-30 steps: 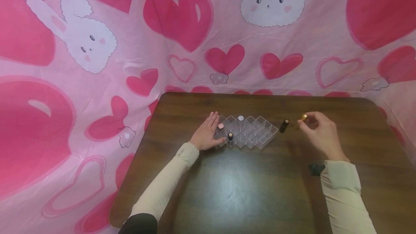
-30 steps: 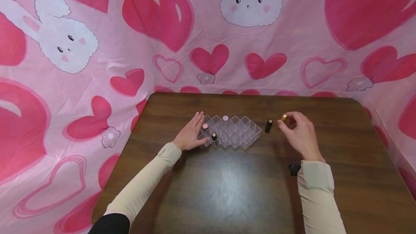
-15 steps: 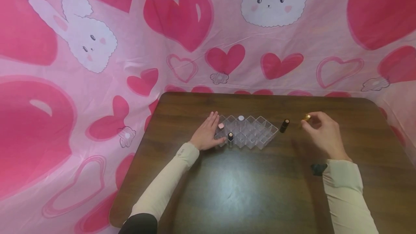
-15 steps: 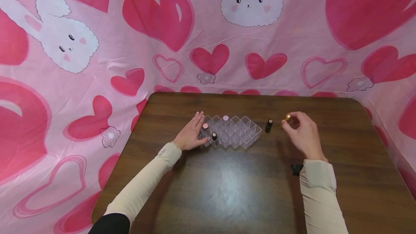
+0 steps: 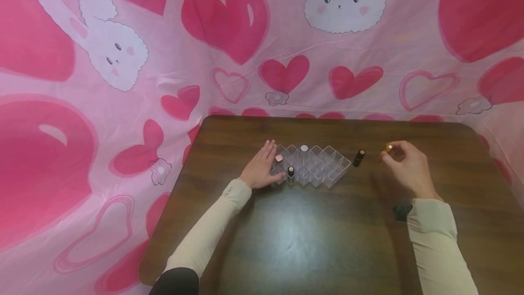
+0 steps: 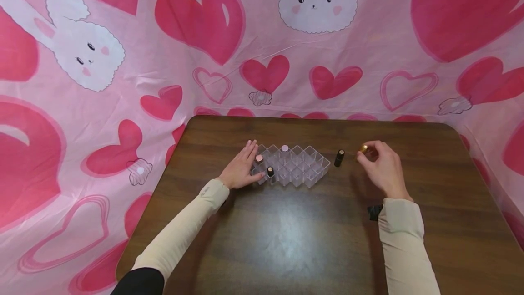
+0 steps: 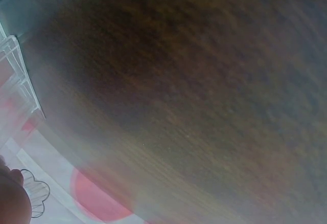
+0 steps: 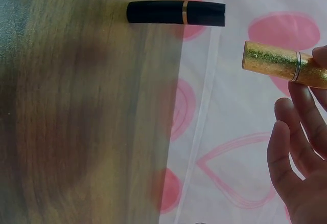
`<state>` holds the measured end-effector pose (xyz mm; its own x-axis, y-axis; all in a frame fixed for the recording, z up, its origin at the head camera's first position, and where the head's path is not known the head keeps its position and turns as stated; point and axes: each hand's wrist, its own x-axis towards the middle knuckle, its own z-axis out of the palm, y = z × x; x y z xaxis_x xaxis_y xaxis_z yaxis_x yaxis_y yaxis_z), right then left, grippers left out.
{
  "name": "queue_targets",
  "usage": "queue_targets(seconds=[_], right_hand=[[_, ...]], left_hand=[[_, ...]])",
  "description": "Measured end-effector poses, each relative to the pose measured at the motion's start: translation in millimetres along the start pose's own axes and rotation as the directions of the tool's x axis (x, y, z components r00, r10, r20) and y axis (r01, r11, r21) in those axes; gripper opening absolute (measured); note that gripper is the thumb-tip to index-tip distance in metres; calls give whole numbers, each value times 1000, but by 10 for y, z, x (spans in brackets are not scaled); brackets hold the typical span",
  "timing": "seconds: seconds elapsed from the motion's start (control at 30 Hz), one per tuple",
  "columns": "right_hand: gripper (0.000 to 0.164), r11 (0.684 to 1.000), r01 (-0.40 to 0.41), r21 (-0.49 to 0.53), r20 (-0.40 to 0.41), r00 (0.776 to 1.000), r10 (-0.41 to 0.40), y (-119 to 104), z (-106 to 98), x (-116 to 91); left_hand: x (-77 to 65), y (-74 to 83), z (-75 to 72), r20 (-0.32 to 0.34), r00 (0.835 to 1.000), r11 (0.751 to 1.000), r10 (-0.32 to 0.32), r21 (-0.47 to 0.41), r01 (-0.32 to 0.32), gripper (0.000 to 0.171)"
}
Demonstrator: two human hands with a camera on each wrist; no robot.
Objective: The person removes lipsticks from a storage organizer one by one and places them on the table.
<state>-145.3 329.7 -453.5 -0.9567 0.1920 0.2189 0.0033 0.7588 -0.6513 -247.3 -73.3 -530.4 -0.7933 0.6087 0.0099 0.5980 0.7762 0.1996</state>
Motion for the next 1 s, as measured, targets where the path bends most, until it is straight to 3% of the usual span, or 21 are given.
queue_targets(seconds=[1.0], right_hand=[[35,999,-43,-16,104,994,45,288,154,76]], left_hand=[[15,-39,46,-22,1000,1000,17,8,-17,99]])
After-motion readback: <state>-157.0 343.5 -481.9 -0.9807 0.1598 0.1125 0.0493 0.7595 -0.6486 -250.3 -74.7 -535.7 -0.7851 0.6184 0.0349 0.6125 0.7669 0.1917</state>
